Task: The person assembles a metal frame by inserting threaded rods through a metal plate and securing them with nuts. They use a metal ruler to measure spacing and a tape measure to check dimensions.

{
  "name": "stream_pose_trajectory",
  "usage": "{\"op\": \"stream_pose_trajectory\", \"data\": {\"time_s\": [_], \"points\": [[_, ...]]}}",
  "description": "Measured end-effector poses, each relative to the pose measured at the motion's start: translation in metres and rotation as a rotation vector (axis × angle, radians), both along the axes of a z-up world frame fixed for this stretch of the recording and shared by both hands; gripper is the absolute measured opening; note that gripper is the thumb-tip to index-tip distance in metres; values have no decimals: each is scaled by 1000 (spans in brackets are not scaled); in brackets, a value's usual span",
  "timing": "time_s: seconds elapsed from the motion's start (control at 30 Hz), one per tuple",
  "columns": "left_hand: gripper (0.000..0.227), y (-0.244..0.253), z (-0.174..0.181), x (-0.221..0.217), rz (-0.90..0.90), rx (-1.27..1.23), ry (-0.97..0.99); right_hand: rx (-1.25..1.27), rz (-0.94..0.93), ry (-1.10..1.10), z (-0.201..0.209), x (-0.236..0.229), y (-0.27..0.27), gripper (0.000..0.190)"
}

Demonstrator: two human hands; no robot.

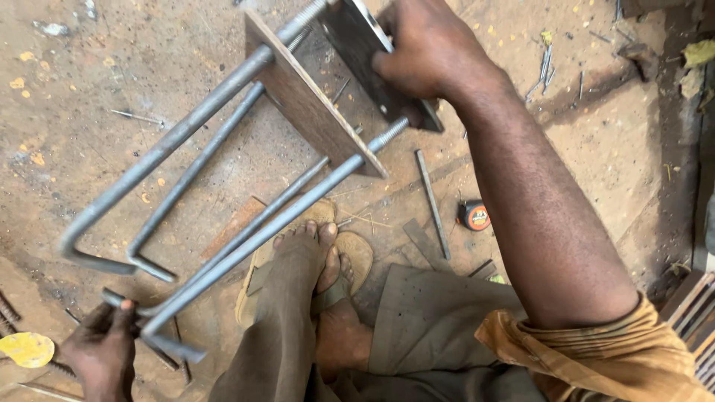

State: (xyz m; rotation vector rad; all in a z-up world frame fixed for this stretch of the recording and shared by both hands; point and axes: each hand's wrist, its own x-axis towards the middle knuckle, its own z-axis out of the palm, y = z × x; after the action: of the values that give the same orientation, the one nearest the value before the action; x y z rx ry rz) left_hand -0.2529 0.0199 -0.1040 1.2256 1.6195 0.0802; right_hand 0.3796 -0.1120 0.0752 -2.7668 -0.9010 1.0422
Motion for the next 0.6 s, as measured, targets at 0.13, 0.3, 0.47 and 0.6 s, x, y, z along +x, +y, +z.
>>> {"op": "stream_pose_trajectory", "data": {"time_s": [0.13, 0.3, 0.47, 0.6], "points": [[35, -26, -2, -18, -110, 52, -6, 93, 48, -71, -18, 2, -15, 21], [37, -69, -15, 19, 194, -7, -344, 95, -71, -57, -33, -11, -20, 31], [43, -71, -2, 56, 231, 19, -204, 26, -132, 11, -31, -19, -19, 37], [35, -22, -19, 53, 631, -265, -550, -16, -137, 76, -26, -42, -24, 32]]}}
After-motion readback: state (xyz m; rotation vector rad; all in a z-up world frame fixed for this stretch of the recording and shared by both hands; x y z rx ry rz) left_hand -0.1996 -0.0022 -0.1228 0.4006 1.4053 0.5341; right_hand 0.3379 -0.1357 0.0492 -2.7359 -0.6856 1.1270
